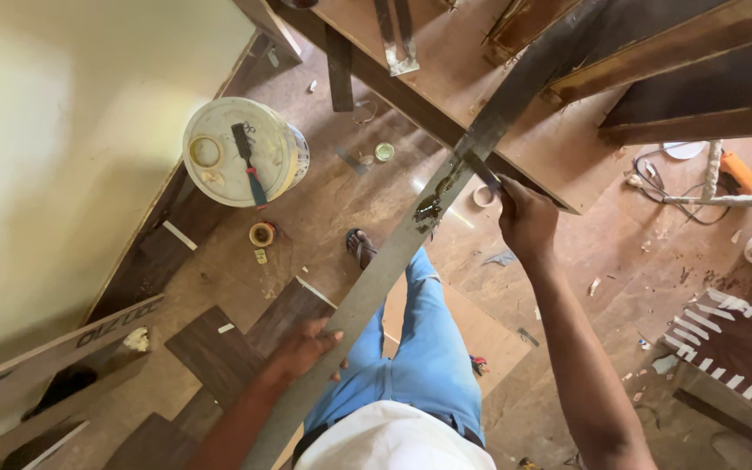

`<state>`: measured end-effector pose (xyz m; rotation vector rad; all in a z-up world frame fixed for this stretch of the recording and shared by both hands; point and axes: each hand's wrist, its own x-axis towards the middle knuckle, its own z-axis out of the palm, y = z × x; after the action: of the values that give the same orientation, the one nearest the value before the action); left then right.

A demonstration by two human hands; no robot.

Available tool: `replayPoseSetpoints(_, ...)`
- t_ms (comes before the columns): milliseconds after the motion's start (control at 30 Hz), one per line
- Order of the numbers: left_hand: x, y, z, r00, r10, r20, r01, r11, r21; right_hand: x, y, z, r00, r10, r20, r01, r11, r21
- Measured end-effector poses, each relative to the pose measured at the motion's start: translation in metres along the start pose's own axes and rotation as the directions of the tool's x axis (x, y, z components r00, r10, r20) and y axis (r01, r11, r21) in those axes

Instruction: The person paints a long, thin wooden strip with a dark finish using a paintbrush. They repeatedly dip the brush into a small can of paint and apply the finish to the wood held in their left hand.

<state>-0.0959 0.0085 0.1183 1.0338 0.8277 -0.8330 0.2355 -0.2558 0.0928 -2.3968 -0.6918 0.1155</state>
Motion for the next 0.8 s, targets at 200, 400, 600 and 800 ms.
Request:
replayPoseSetpoints(200, -0.007, 0.008, 0.007, 0.999, -0.001, -0.049, 0.004, 0.997, 0.075, 0.017, 0.011, 0.017, 0.957, -0.274, -0.098, 0.25, 0.946, -0.208)
replayPoseSetpoints(400, -0.009, 0.01, 0.012, 0.993, 0.105, -0.062, -0.097, 0.988, 0.117, 0.003, 0.013, 0.045, 0.966, -0.258, 0.02, 0.257, 0.945, -0.2)
replayPoseSetpoints(600, -0.01, 0.006, 0.017, 0.987, 0.134, -0.087, -0.119, 0.98, 0.16, 0.007, -0.004, 0.031, 0.971, -0.235, -0.04, 0.218, 0.944, -0.249)
replayPoseSetpoints(800, -0.005, 0.006, 0.014, 0.987, 0.13, -0.091, -0.118, 0.985, 0.128, 0.032, 0.003, 0.041, 0.941, -0.337, 0.002, 0.323, 0.899, -0.296)
